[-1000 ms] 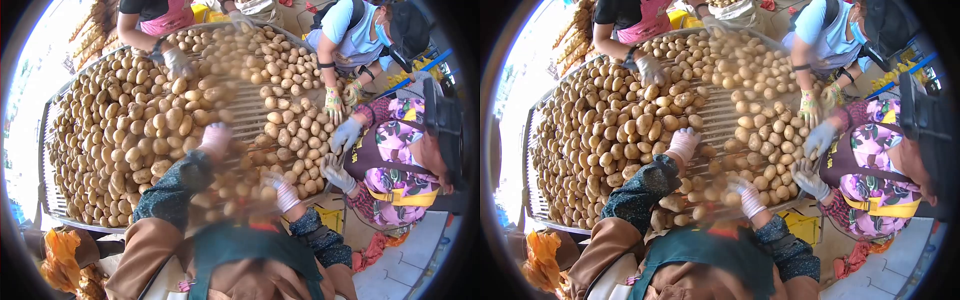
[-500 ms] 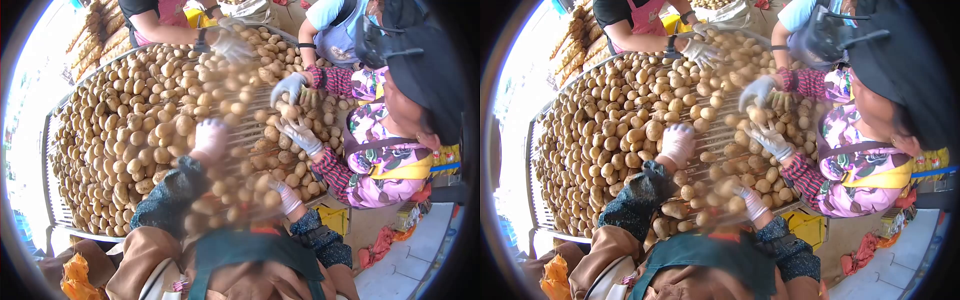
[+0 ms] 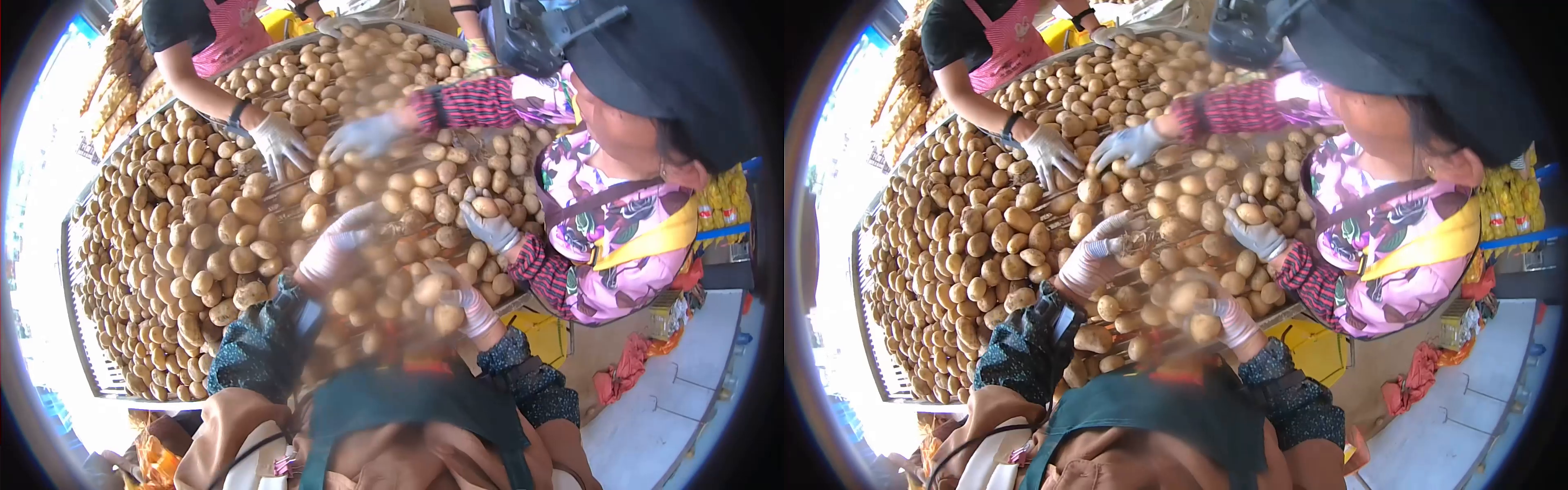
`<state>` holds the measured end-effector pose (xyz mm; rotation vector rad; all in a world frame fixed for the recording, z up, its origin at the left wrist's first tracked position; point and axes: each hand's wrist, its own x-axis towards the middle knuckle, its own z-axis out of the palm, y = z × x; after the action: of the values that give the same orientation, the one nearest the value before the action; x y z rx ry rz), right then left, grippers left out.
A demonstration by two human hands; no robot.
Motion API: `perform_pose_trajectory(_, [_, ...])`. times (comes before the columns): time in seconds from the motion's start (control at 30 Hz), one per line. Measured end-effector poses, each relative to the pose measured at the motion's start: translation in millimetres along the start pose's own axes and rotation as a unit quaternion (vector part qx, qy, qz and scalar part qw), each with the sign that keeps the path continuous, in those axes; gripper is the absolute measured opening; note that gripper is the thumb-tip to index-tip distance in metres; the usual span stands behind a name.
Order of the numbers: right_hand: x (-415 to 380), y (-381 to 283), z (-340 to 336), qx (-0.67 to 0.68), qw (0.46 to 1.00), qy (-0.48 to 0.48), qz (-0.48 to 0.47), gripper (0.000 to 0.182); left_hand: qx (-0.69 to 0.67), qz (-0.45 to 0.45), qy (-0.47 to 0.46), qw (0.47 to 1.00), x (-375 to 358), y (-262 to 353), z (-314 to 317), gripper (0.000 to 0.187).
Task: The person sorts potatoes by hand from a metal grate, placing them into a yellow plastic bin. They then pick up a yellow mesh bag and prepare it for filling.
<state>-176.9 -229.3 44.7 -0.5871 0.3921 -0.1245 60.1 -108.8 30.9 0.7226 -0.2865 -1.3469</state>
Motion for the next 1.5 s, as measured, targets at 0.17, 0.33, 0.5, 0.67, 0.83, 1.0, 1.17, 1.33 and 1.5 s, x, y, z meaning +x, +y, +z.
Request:
perform_pose_trajectory(0.17, [11, 10, -23, -0.188, 0.982, 0.0, 0.011, 0.045, -0.048, -0.015, 0.027, 0.998, -10, -48, 9, 0.057])
perform_pose_trajectory(0.33, [-1, 25, -37, -0.277, 0.96, 0.03, 0.04, 0.034, -0.023, -0.024, 0.064, 0.997, -22, -83, 18, 0.052])
perform_pose_trajectory(0.5, [-21, 47, -59, -0.403, 0.913, 0.053, -0.048, 0.044, 0.114, 0.0, 0.173, 0.978, -24, -116, 29, 0.032])
perform_pose_trajectory(0.67, [-46, 35, -74, -0.243, 0.963, 0.091, 0.069, 0.048, 0.198, 0.002, 0.18, 0.964, -22, -149, 59, 0.031])
perform_pose_trajectory(0.83, [-92, 3, -49, -0.158, 0.967, 0.131, 0.147, 0.043, 0.089, -0.01, 0.182, 0.979, -20, -176, 79, 0.029])
perform_pose_trajectory(1.0, [-109, 31, -109, -0.209, 0.976, -0.001, 0.065, 0.057, -0.031, -0.017, 0.112, 0.993, -24, -195, 100, 0.025])
perform_pose_trajectory(1.17, [-159, 24, -119, -0.131, 0.99, -0.019, 0.046, 0.07, 0.125, 0.051, 0.108, 0.985, -19, -237, 87, 0.027])
perform_pose_trajectory(1.33, [-246, 51, -183, 0.038, 0.992, 0.121, 0.024, 0.062, 0.118, -0.101, 0.104, 0.982, -31, -250, 99, 0.028])
perform_pose_trajectory(1.5, [-341, 88, -288, 0.117, 0.949, 0.294, 0.006, 0.042, 0.679, 0.011, -0.127, 0.723, -39, -276, 106, 0.031])
